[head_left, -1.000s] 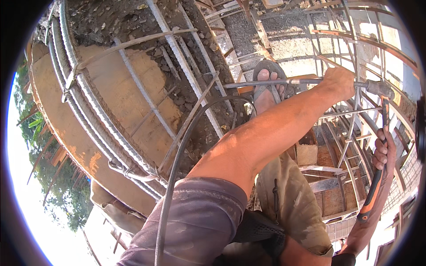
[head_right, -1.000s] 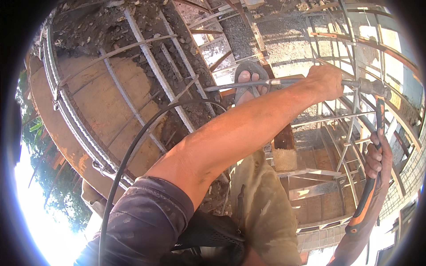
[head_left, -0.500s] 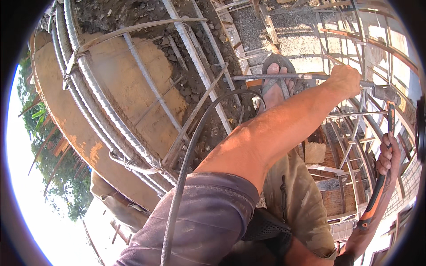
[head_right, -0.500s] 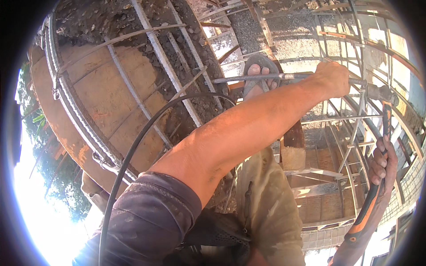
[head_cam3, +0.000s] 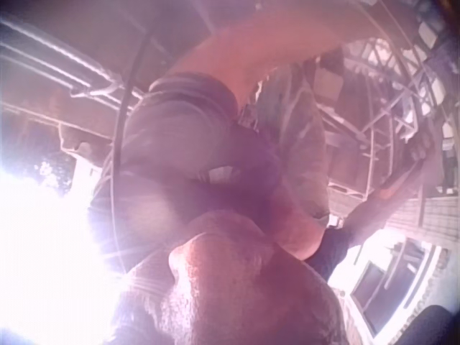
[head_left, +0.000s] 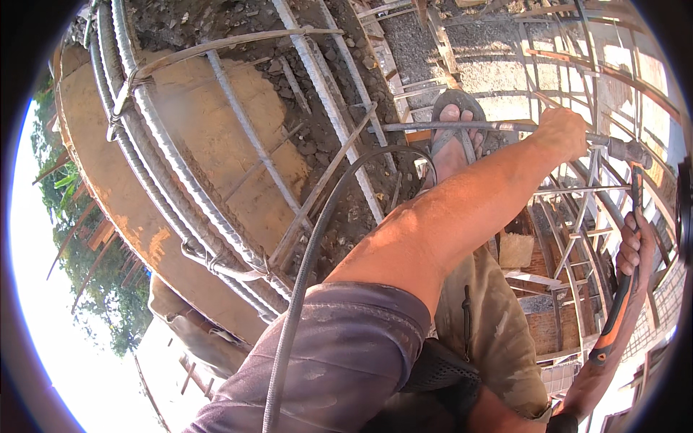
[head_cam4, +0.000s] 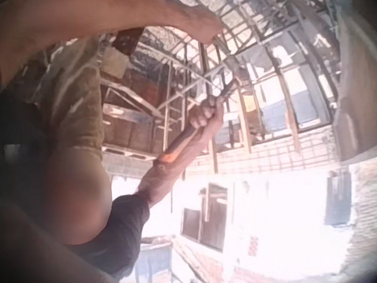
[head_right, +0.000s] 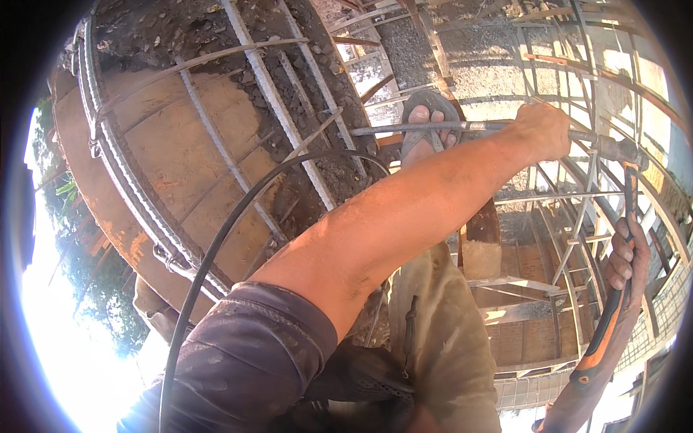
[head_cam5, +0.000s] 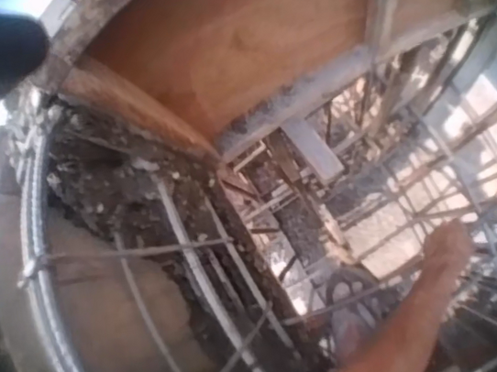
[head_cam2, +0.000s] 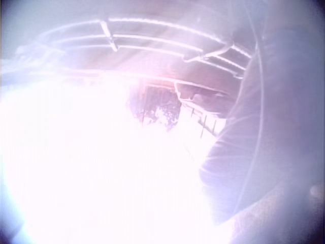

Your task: The person holds a nail against a metal structural frame and strikes it with a hammer.

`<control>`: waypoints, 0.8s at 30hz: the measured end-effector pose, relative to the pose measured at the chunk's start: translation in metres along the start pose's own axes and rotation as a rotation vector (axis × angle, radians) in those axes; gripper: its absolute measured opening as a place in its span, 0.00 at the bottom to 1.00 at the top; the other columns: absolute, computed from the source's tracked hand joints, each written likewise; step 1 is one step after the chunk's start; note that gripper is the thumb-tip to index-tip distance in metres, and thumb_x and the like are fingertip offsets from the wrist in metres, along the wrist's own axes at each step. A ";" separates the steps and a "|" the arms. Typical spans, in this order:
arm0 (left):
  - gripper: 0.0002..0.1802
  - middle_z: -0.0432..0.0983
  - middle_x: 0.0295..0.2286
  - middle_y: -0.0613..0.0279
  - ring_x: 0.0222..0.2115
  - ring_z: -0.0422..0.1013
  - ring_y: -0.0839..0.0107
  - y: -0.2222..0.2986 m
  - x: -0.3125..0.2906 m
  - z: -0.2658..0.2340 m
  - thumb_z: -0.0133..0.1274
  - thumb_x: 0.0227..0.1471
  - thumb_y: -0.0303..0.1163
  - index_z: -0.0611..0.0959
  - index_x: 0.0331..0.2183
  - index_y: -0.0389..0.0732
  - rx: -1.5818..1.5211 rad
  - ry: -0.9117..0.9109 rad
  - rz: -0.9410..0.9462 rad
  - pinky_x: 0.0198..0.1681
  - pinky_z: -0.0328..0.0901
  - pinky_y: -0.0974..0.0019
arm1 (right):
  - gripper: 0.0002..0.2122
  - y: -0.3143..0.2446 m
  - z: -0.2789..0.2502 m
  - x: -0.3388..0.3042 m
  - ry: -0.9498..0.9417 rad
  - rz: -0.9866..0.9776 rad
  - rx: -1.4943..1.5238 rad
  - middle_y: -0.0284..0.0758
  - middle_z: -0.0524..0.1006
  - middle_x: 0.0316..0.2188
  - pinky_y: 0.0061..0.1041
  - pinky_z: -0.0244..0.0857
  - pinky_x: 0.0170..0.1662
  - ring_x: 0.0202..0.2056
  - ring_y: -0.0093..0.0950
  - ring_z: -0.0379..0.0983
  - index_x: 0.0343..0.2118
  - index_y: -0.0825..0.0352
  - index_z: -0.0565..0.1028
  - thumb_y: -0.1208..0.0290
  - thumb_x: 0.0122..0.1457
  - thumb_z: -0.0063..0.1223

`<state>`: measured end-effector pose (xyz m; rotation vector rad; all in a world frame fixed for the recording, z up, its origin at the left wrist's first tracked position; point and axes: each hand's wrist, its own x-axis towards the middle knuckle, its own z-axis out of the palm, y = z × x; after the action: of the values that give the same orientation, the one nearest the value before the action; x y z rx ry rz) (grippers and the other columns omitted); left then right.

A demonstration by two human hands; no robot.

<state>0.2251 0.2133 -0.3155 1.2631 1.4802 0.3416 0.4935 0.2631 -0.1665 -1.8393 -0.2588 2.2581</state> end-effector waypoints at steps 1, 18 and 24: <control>0.16 0.82 0.36 0.45 0.41 0.78 0.54 -0.001 0.001 -0.002 0.51 0.46 0.33 0.87 0.34 0.37 -0.005 0.008 -0.005 0.45 0.71 0.57 | 0.13 -0.002 0.003 -0.003 0.077 -0.084 -0.053 0.25 0.61 0.11 0.19 0.57 0.03 0.05 0.17 0.60 0.31 0.61 0.63 0.60 0.72 0.37; 0.17 0.81 0.37 0.44 0.42 0.78 0.52 -0.003 0.006 0.012 0.52 0.46 0.36 0.87 0.35 0.36 -0.015 0.053 -0.002 0.48 0.70 0.55 | 0.13 -0.023 -0.055 -0.005 0.013 -0.252 -0.016 0.24 0.60 0.13 0.16 0.56 0.07 0.07 0.14 0.56 0.28 0.59 0.61 0.64 0.72 0.36; 0.22 0.82 0.32 0.48 0.36 0.78 0.57 -0.013 0.002 -0.002 0.49 0.53 0.45 0.86 0.34 0.36 0.037 -0.006 -0.057 0.42 0.71 0.53 | 0.09 0.024 0.049 0.018 0.183 -0.261 0.080 0.19 0.61 0.14 0.14 0.51 0.11 0.10 0.11 0.54 0.27 0.59 0.65 0.67 0.64 0.49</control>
<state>0.2169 0.2104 -0.3259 1.2475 1.5206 0.2743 0.4407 0.2453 -0.1803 -1.8374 -0.3492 1.8882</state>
